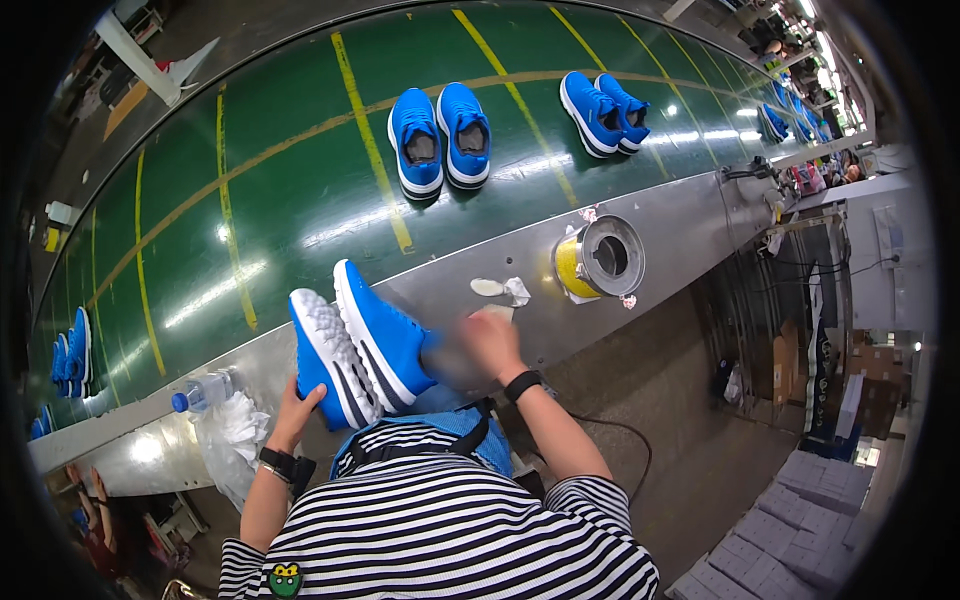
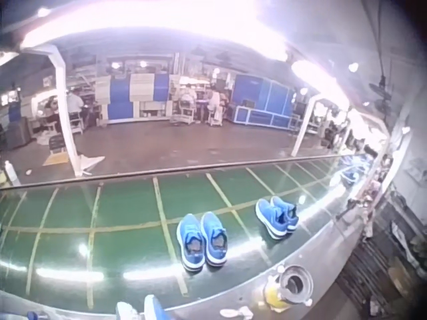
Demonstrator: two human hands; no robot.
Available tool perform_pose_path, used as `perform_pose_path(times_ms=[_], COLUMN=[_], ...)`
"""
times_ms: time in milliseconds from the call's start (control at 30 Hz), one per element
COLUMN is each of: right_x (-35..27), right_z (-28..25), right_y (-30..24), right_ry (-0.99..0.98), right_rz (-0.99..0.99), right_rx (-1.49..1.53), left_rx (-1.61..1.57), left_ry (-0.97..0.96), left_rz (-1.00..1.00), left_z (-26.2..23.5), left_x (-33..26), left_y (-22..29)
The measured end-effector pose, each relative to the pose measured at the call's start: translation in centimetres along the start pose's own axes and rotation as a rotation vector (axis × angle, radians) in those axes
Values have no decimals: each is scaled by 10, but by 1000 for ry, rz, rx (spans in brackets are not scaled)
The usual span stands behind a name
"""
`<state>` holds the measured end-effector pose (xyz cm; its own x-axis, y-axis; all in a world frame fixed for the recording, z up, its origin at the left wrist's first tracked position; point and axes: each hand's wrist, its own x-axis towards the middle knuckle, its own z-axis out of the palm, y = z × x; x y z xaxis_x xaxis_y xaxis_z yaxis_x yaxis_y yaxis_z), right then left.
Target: The person cleans blue sneakers on a factory conveyor belt using a small white cloth. They wipe the toe, sides, and heel of each shoe, then place the pair back on the belt before moving to the next pair.
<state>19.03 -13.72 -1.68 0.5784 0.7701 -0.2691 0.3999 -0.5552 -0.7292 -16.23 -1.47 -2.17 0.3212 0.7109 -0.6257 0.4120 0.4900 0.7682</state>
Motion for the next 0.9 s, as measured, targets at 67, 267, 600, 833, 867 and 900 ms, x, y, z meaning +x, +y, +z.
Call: perform_pose_path(times_ms=[67, 267, 600, 833, 867, 900], right_x=[16, 58, 8, -1, 0, 2], right_z=[-21, -11, 9, 88, 99, 107], right_y=[14, 78, -112, -164, -162, -162], right_ry=[405, 484, -99, -343, -370, -398], right_rz=[-28, -166, -203, -475, -511, -546], right_rx=[16, -246, 676, 345, 270, 194], left_rx=[100, 168, 202, 160, 151, 131], left_ry=[-4, -24, -148, -208, -220, -229], left_rz=[-9, 30, 15, -8, -16, 34], left_z=[1, 8, 5, -11, -12, -12], left_x=[-3, 4, 8, -7, -12, -8], left_y=[3, 21, 45, 52, 59, 50])
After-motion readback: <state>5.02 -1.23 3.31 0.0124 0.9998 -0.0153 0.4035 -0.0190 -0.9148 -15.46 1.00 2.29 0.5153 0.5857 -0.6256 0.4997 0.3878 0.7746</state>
